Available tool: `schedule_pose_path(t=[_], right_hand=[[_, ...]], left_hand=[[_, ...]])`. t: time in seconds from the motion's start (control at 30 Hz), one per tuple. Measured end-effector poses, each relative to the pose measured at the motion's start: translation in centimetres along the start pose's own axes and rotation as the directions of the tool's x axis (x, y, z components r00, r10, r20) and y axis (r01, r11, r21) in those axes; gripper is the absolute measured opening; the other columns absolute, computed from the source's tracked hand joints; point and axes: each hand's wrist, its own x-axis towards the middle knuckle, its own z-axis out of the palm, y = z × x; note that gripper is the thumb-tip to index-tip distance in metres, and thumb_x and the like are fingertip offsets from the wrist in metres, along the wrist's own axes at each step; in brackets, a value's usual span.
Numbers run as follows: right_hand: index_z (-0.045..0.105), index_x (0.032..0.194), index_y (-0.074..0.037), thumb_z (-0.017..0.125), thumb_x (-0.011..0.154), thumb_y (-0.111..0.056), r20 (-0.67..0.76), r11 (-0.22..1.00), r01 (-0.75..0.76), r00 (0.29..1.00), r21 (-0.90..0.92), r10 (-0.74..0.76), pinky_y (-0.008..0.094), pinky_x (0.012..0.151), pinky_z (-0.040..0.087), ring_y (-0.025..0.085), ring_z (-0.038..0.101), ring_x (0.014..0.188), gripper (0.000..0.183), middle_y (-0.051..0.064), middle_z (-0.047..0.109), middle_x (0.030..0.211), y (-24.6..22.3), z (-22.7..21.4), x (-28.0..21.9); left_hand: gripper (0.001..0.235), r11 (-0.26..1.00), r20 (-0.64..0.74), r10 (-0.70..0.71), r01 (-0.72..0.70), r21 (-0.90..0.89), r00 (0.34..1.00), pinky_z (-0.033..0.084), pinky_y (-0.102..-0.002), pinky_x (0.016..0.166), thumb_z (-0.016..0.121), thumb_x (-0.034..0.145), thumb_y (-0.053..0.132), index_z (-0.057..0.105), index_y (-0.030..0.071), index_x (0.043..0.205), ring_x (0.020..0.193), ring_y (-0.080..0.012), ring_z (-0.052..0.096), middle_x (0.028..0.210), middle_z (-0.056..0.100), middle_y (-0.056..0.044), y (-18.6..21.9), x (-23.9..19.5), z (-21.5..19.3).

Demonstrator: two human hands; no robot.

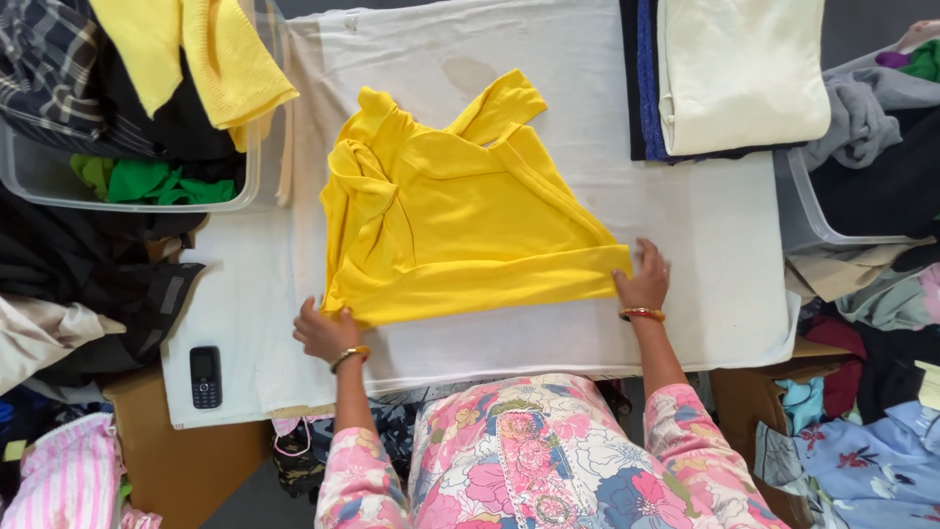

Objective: The person folds a white cloth and places it on a stack. Then, the person folds a yellow long-sleeved shirt and places it on the stack. Finally, the person folds a yellow short-sleeved shirt and places it on the stack.

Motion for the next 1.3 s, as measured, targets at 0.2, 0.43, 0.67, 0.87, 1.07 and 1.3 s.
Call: schedule_pose_path(t=[0.2,0.43,0.67,0.87,1.07,1.3], right_hand=[[0.07,0.125,-0.025,0.085,0.07,-0.026,0.022,0.828,0.555,0.832,-0.083,-0.555,0.05,0.114,0.037,0.031,0.05,0.137,0.057,0.007,0.059,0.145,-6.6,5.3,1.1],[0.065,0.132,-0.023,0.09,0.057,-0.044,0.284,0.825,0.516,0.846,-0.231,-0.45,0.057,0.098,0.031,0.041,0.04,0.139,0.082,0.014,0.041,0.16,-11.7,10.3,9.7],[0.05,0.154,-0.014,0.087,0.07,-0.03,-0.213,0.971,0.167,0.956,-0.172,-0.202,0.058,0.104,0.038,0.044,0.039,0.137,0.093,0.019,0.04,0.157,-5.7,7.2,13.8],[0.054,0.148,-0.021,0.085,0.071,-0.024,0.007,0.931,0.353,0.935,-0.098,-0.354,0.057,0.108,0.037,0.04,0.041,0.137,0.083,0.013,0.046,0.153,-11.0,9.5,6.7],[0.055,0.145,-0.021,0.082,0.072,-0.02,0.147,0.905,0.424,0.894,0.033,-0.424,0.053,0.105,0.037,0.038,0.043,0.135,0.078,0.01,0.049,0.15,-15.4,9.2,1.4],[0.047,0.146,-0.023,0.081,0.079,-0.01,0.476,0.708,-0.06,0.78,0.703,-0.407,0.037,0.095,0.055,0.021,0.058,0.125,0.076,0.001,0.049,0.147,-20.7,6.0,-1.4]], left_hand=[[0.058,0.661,0.108,0.745,-0.75,0.004,0.658,0.025,-0.06,0.114,0.068,0.086,0.035,0.056,0.021,0.142,0.145,-0.0335,0.036,0.151,0.045,-0.011,7.1,-4.6,6.1],[0.063,0.59,0.311,0.767,-0.807,0.002,0.561,0.008,-0.063,0.121,0.06,0.094,0.041,0.044,0.028,0.154,0.153,-0.0289,0.025,0.164,0.032,-0.01,10.9,-7.9,8.3],[0.055,0.647,0.188,0.759,-0.753,-0.12,0.623,0.019,-0.063,0.113,0.06,0.094,0.043,0.053,0.025,0.145,0.139,-0.0318,0.037,0.151,0.044,-0.01,10.8,-3.4,8.1],[0.052,0.891,-0.018,0.44,-0.438,-0.117,0.898,0.046,-0.052,0.09,0.057,0.094,0.017,0.061,0.025,0.145,0.114,-0.036,0.056,0.121,0.057,-0.011,15.6,10.9,9.7],[0.009,0.887,0.147,0.443,-0.456,0.067,0.884,0.05,-0.05,0.083,0.07,0.09,0.019,0.072,0.019,0.099,0.106,-0.0338,0.062,0.112,0.062,-0.007,19.8,16.4,6.0],[0.025,0.551,0.166,0.599,-0.253,-0.795,0.783,0.054,-0.04,0.095,0.053,0.086,0.001,0.062,0.005,0.108,0.117,-0.0304,0.064,0.119,0.061,-0.01,22.7,7.7,1.9]])
